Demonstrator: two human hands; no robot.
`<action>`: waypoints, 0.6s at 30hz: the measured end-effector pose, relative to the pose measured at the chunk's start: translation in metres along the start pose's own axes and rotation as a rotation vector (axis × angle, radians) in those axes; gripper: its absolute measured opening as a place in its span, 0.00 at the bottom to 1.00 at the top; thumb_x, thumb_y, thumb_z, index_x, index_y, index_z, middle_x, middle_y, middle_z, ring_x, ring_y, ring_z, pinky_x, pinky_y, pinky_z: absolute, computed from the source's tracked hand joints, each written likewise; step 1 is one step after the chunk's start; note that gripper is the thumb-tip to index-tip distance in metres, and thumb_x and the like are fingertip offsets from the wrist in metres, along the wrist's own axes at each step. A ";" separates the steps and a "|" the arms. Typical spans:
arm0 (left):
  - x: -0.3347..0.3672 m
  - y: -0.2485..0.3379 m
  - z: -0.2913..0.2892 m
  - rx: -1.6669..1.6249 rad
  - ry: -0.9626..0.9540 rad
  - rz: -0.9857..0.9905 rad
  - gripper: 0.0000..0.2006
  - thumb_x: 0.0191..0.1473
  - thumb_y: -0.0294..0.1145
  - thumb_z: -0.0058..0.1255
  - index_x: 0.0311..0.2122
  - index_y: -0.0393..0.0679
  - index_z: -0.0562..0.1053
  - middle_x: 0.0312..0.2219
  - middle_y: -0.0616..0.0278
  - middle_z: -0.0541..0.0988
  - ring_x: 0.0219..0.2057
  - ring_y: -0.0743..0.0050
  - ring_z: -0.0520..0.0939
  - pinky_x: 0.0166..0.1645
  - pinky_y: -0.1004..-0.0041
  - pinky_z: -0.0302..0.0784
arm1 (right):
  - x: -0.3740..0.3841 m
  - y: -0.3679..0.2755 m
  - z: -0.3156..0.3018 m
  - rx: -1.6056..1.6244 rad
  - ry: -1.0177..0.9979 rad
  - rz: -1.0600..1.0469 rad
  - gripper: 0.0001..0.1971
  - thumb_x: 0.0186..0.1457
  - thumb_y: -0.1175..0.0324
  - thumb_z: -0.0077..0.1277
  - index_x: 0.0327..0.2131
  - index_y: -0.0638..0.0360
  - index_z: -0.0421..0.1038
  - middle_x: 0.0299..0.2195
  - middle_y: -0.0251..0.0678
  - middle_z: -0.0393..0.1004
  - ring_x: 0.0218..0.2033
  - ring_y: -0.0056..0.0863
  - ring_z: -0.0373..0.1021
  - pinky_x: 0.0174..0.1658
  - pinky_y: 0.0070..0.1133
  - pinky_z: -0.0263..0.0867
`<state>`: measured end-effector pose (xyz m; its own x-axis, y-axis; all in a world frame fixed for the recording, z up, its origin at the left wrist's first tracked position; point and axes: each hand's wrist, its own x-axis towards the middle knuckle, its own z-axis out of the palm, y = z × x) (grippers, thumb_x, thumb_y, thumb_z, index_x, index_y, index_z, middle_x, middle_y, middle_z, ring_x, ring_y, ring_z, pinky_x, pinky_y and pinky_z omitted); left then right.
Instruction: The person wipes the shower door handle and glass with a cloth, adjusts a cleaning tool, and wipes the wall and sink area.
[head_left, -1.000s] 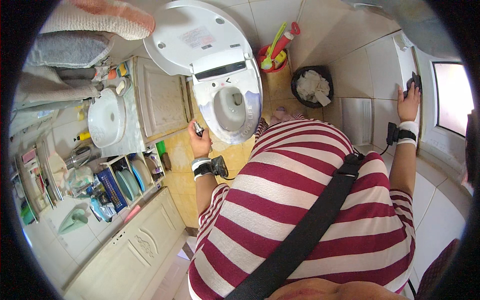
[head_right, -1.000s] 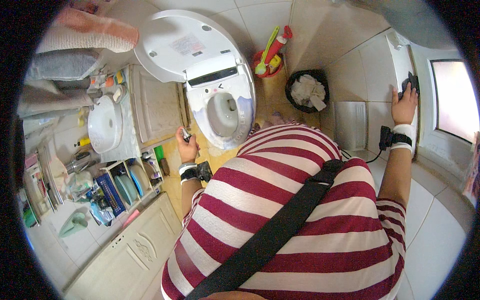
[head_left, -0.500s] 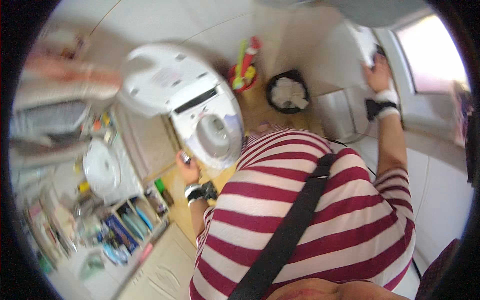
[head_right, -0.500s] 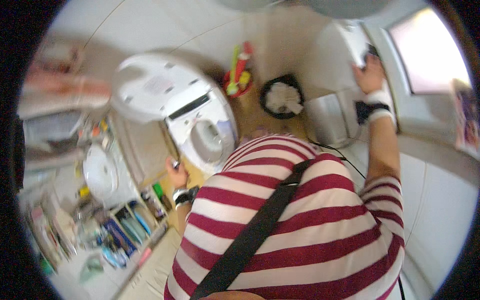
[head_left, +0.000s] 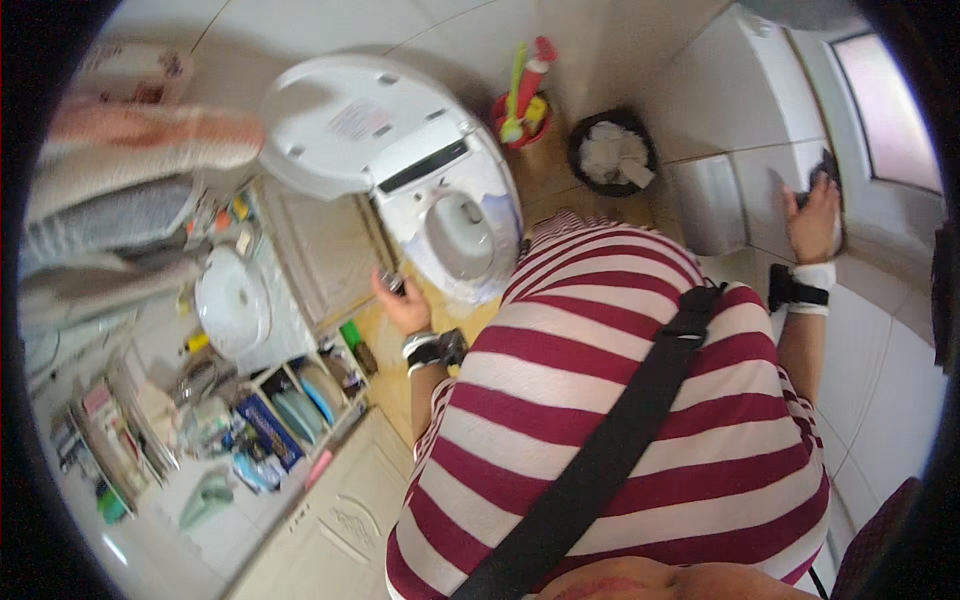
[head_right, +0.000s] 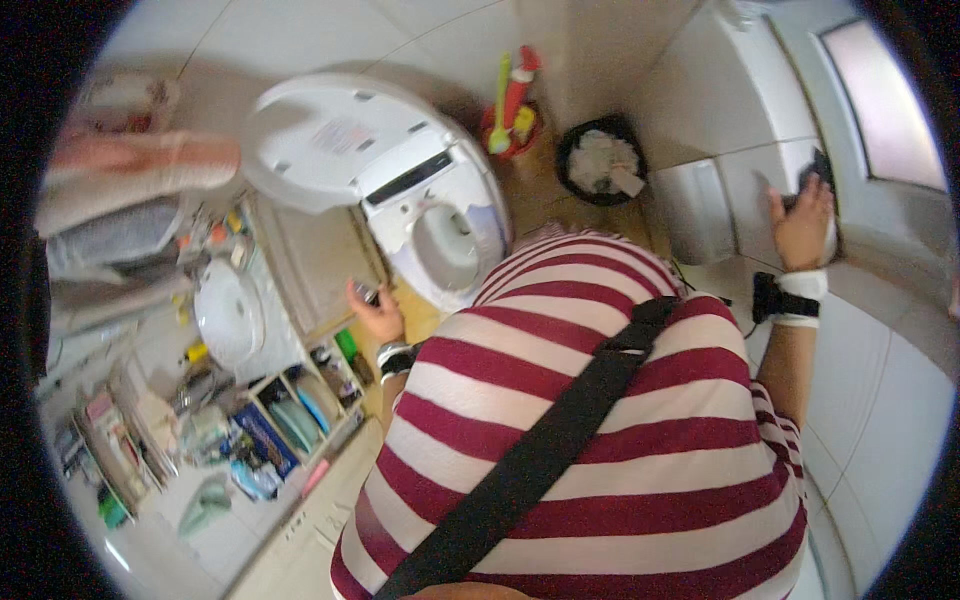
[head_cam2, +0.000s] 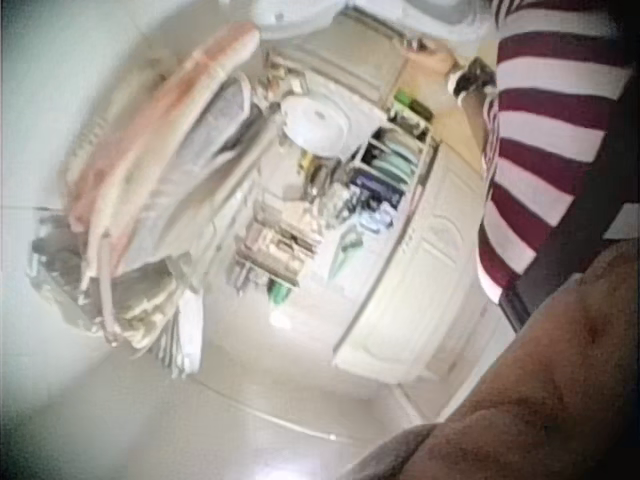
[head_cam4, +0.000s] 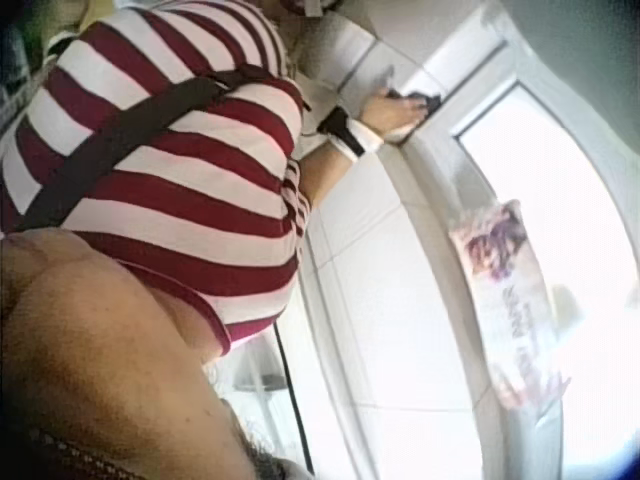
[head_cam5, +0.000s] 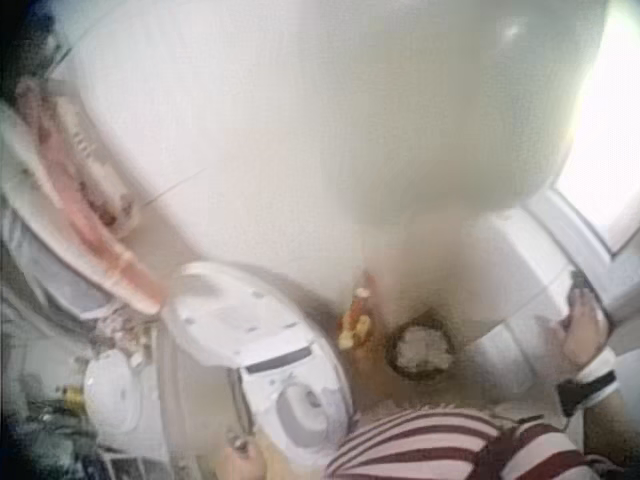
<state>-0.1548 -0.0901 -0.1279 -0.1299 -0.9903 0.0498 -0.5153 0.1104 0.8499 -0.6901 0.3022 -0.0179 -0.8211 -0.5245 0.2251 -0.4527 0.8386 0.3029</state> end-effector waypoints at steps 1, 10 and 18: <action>-0.002 -0.011 0.006 0.050 0.014 0.161 0.27 0.51 0.25 0.47 0.56 0.43 0.53 0.29 0.58 0.69 0.19 0.78 0.69 0.23 0.78 0.68 | 0.006 0.005 0.006 0.002 0.018 -0.006 0.41 0.52 0.41 0.40 0.55 0.73 0.51 0.54 0.62 0.54 0.57 0.53 0.51 0.60 0.35 0.44; -0.025 -0.011 0.001 0.129 0.099 0.157 0.26 0.50 0.25 0.49 0.53 0.41 0.55 0.29 0.57 0.70 0.20 0.77 0.71 0.24 0.76 0.69 | 0.030 -0.001 0.024 -0.040 0.010 -0.052 0.42 0.52 0.39 0.39 0.55 0.73 0.51 0.52 0.66 0.55 0.55 0.58 0.52 0.59 0.37 0.47; -0.036 -0.008 0.002 0.062 0.121 -0.013 0.25 0.49 0.24 0.49 0.53 0.35 0.56 0.42 0.45 0.68 0.41 0.57 0.71 0.47 0.68 0.67 | 0.032 0.001 0.023 0.008 -0.027 -0.019 0.44 0.51 0.38 0.38 0.56 0.71 0.47 0.54 0.65 0.52 0.57 0.57 0.49 0.59 0.37 0.46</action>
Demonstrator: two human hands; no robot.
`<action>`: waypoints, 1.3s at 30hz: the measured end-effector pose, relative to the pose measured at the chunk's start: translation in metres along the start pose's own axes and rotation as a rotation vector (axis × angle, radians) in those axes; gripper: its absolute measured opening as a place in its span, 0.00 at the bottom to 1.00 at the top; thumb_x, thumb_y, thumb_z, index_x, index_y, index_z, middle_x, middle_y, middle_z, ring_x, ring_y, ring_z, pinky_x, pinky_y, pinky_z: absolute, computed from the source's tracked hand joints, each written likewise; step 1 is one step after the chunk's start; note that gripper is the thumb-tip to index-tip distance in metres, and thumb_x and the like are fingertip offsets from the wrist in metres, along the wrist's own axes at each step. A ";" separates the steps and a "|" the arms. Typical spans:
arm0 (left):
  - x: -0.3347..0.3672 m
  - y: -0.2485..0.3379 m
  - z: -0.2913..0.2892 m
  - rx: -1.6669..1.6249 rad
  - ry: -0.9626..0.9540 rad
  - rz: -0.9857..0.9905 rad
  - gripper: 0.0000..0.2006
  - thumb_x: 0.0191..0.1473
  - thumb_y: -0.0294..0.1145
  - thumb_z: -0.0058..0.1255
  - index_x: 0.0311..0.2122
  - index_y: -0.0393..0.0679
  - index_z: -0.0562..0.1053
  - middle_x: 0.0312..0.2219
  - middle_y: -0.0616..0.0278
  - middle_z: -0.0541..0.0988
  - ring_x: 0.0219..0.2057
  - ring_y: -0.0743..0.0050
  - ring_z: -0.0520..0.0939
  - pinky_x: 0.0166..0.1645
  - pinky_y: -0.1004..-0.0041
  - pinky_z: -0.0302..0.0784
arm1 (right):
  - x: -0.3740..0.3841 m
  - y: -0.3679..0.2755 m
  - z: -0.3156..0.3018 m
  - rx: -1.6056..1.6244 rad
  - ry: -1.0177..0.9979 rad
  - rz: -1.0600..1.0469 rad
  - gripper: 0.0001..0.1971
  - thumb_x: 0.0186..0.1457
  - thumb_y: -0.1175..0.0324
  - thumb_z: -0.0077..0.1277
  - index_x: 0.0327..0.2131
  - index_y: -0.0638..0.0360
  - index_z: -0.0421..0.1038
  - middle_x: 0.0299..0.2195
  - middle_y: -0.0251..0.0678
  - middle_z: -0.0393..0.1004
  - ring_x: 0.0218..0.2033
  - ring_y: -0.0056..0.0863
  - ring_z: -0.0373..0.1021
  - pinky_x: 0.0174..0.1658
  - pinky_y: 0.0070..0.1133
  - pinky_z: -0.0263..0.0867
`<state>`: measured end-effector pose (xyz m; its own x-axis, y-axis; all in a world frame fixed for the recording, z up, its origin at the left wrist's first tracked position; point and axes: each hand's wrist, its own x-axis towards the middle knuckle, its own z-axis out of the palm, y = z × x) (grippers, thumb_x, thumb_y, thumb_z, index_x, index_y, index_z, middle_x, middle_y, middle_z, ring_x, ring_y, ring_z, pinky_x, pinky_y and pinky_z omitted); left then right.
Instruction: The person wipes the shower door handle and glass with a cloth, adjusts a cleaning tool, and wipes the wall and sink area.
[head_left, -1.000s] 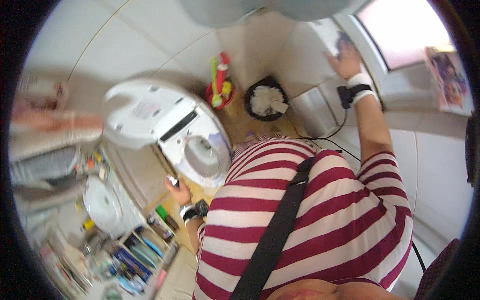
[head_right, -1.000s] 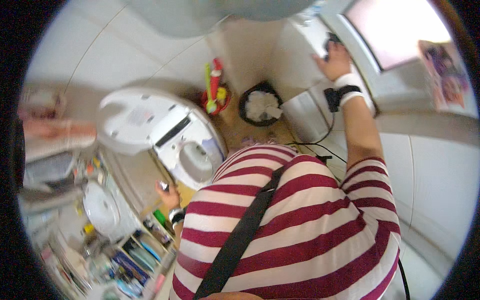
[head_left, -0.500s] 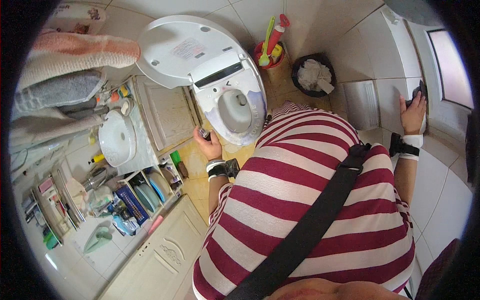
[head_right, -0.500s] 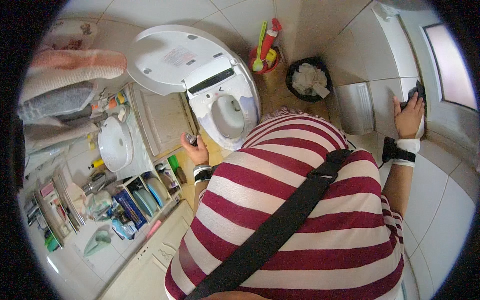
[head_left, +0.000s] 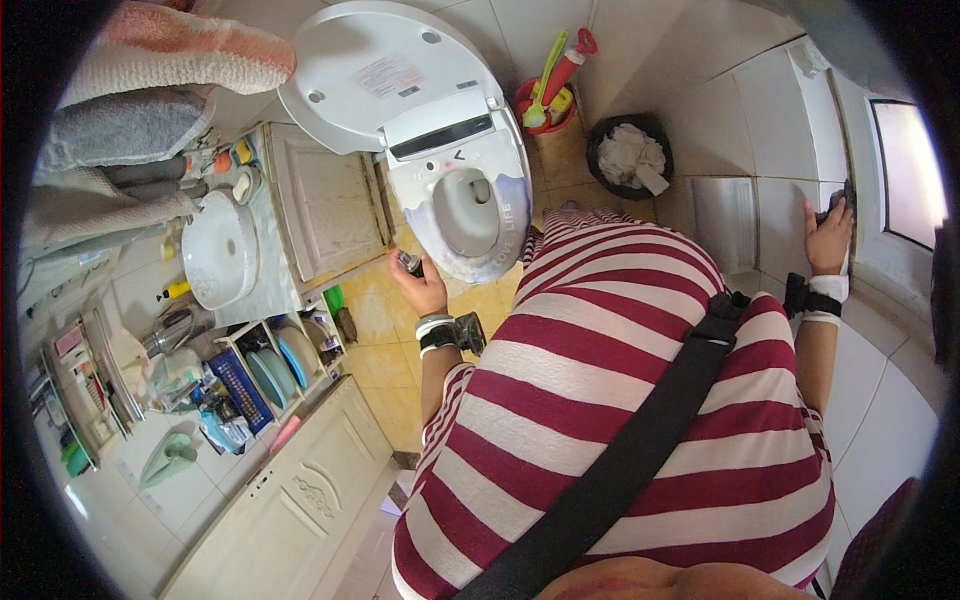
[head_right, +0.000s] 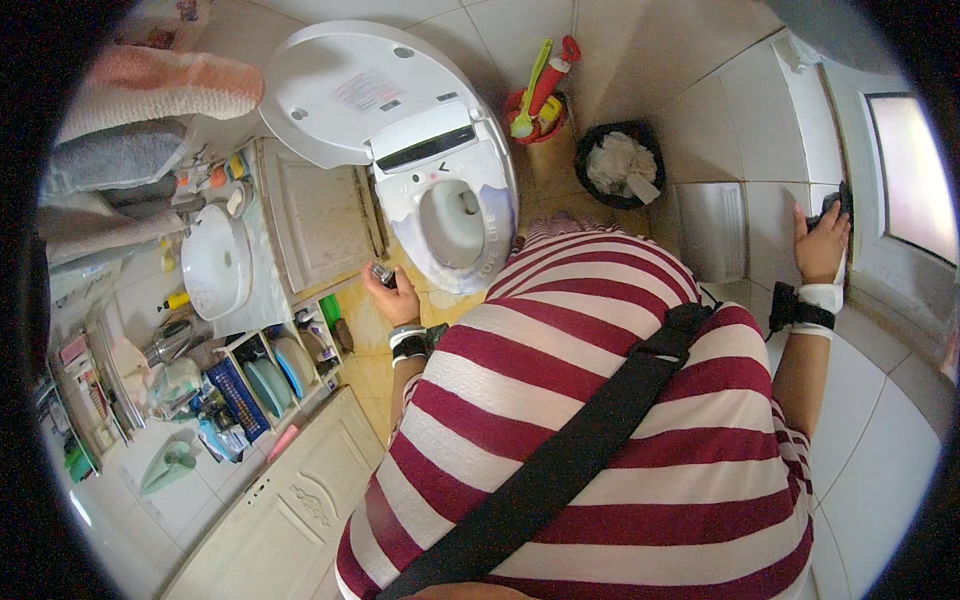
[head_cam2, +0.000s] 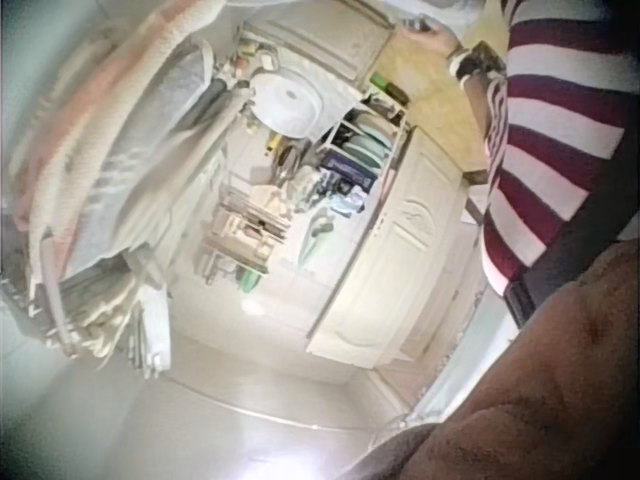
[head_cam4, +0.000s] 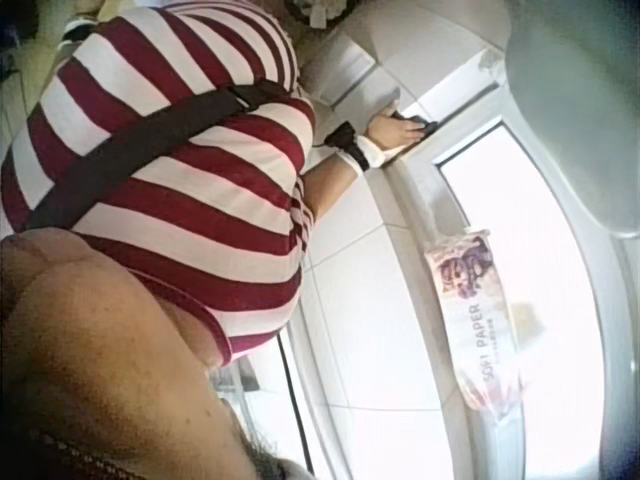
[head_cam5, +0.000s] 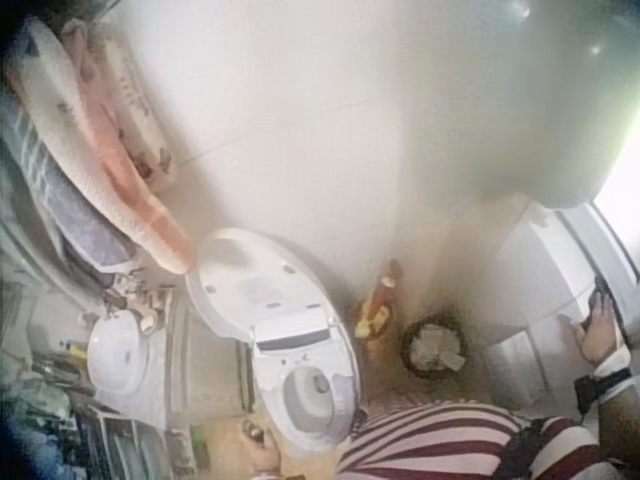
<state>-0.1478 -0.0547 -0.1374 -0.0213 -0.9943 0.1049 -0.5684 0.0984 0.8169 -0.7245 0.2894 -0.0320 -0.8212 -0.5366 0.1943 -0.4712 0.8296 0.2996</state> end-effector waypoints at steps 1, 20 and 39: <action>-0.001 0.000 0.001 0.000 0.000 -0.003 0.25 0.49 0.24 0.49 0.53 0.35 0.56 0.42 0.45 0.68 0.41 0.57 0.71 0.47 0.68 0.67 | 0.000 0.000 0.000 -0.004 -0.016 0.002 0.44 0.51 0.38 0.38 0.56 0.71 0.47 0.54 0.65 0.51 0.57 0.57 0.49 0.59 0.37 0.46; 0.014 0.009 0.011 -0.047 -0.072 0.054 0.26 0.49 0.23 0.47 0.54 0.38 0.55 0.42 0.50 0.67 0.39 0.66 0.70 0.44 0.72 0.66 | 0.022 -0.001 0.004 0.041 0.086 -0.104 0.41 0.50 0.43 0.45 0.54 0.73 0.52 0.52 0.64 0.55 0.55 0.56 0.52 0.58 0.37 0.48; 0.066 0.013 0.020 0.110 -0.018 0.468 0.33 0.55 0.39 0.43 0.59 0.32 0.46 0.56 0.37 0.51 0.57 0.45 0.55 0.60 0.58 0.48 | -0.030 -0.047 -0.107 -0.132 -0.333 0.463 0.48 0.48 0.32 0.34 0.54 0.74 0.51 0.52 0.62 0.57 0.54 0.51 0.57 0.59 0.35 0.46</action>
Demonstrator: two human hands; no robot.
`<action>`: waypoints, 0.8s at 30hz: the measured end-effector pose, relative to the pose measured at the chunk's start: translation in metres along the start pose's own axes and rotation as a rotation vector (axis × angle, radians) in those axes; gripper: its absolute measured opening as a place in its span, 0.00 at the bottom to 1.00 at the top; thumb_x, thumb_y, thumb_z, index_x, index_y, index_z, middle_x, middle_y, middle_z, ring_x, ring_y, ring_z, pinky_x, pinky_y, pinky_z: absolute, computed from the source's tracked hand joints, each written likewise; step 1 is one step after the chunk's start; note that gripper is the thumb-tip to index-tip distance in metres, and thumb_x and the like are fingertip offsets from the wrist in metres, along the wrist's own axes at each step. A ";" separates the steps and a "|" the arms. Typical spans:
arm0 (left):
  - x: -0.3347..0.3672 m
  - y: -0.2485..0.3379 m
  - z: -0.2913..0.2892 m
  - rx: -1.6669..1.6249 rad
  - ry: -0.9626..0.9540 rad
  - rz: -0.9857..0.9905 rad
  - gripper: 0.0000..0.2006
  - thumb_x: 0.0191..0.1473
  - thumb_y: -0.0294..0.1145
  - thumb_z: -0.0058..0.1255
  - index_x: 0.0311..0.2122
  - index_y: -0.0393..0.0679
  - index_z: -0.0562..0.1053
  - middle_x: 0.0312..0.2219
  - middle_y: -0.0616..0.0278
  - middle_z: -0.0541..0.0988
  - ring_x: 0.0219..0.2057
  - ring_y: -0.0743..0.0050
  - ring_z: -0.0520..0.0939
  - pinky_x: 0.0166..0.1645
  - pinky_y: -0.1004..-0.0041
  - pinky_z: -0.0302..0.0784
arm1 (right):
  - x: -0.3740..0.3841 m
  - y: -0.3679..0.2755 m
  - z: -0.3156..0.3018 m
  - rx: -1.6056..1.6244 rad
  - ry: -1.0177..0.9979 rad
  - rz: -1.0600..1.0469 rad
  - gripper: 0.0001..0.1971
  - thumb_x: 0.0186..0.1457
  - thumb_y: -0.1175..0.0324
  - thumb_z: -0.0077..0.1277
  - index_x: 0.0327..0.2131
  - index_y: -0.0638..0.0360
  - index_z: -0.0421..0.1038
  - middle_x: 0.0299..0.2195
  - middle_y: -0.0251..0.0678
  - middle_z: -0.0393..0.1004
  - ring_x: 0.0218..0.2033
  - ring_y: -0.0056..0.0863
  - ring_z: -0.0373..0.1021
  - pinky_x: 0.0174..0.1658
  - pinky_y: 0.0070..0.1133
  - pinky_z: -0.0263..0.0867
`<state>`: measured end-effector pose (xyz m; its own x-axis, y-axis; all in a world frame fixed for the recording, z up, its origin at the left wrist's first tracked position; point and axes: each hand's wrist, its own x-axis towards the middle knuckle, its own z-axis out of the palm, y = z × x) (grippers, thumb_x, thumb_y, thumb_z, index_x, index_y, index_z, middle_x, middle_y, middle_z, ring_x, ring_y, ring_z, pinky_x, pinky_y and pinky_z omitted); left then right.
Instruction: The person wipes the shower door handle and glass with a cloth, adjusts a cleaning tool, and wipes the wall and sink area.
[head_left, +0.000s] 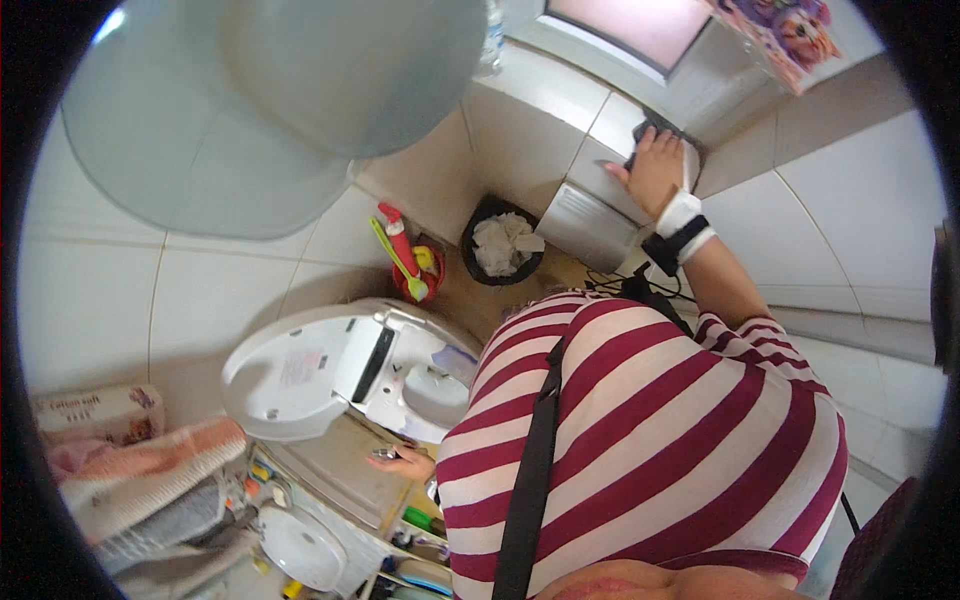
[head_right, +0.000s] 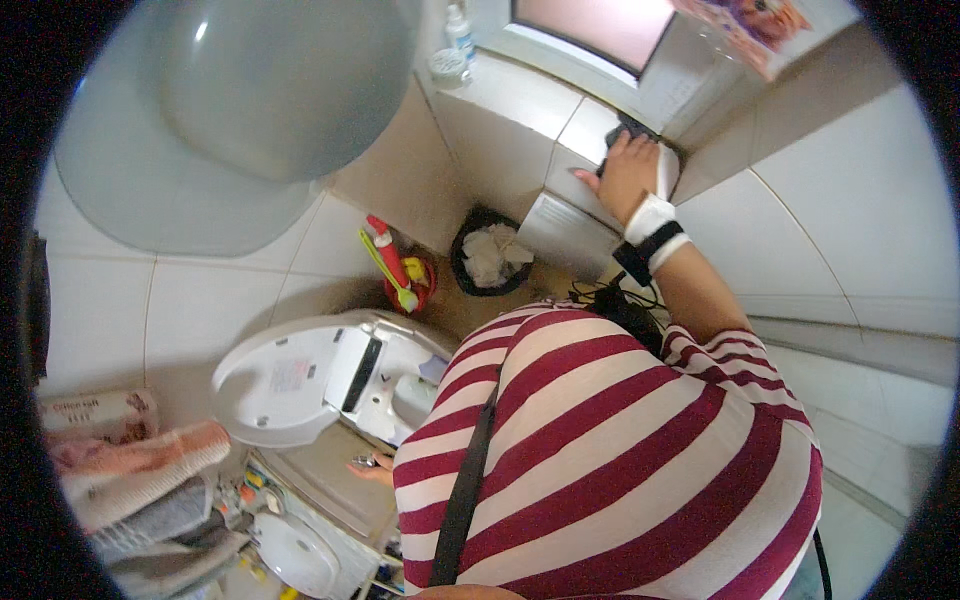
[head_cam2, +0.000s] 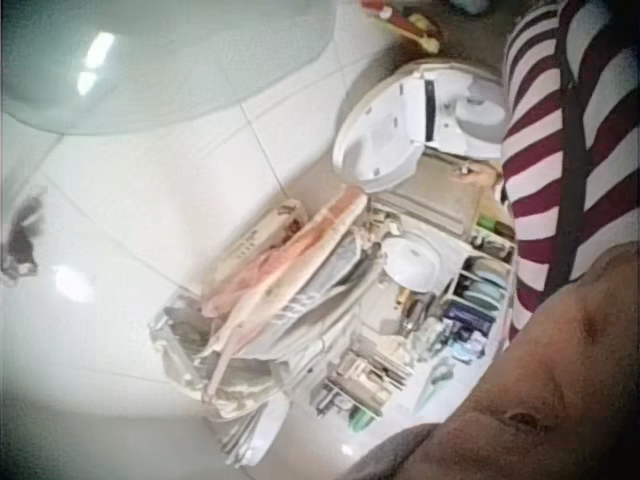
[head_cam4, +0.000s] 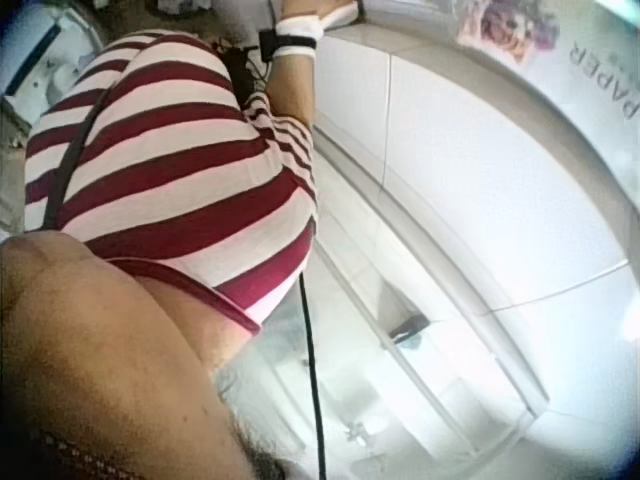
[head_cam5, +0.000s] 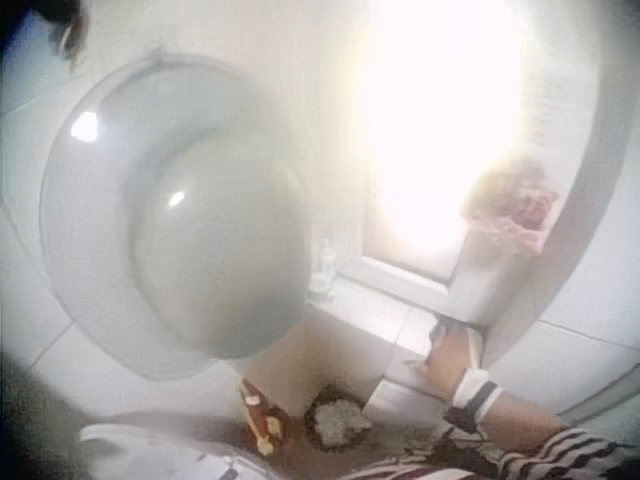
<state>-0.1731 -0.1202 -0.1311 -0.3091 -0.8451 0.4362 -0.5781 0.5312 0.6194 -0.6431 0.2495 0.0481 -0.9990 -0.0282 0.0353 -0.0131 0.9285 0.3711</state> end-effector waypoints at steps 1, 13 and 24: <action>0.003 -0.001 0.000 -0.008 -0.010 0.029 0.32 0.55 0.38 0.44 0.59 0.32 0.47 0.56 0.38 0.51 0.58 0.46 0.54 0.61 0.58 0.48 | 0.002 -0.007 -0.004 0.058 0.014 -0.026 0.48 0.47 0.33 0.36 0.54 0.74 0.51 0.52 0.62 0.56 0.55 0.52 0.55 0.59 0.35 0.46; 0.056 0.080 0.014 0.027 -0.208 0.036 0.38 0.54 0.45 0.46 0.60 0.32 0.44 0.56 0.35 0.52 0.57 0.41 0.57 0.59 0.57 0.54 | 0.081 -0.061 -0.011 0.391 0.175 -0.401 0.47 0.44 0.37 0.46 0.56 0.71 0.49 0.57 0.59 0.48 0.60 0.50 0.44 0.62 0.33 0.38; 0.096 0.222 0.086 -0.201 -0.651 0.506 0.34 0.48 0.30 0.54 0.57 0.31 0.51 0.49 0.37 0.62 0.50 0.42 0.63 0.56 0.60 0.55 | -0.008 0.028 0.008 0.155 -0.066 -0.041 0.51 0.42 0.34 0.45 0.57 0.72 0.47 0.56 0.61 0.49 0.59 0.53 0.47 0.62 0.36 0.37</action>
<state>-0.3961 -0.0881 -0.0077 -0.9031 -0.3362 0.2670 -0.1269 0.8032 0.5820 -0.6355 0.2791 0.0508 -0.9981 -0.0473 -0.0393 -0.0549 0.9732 0.2233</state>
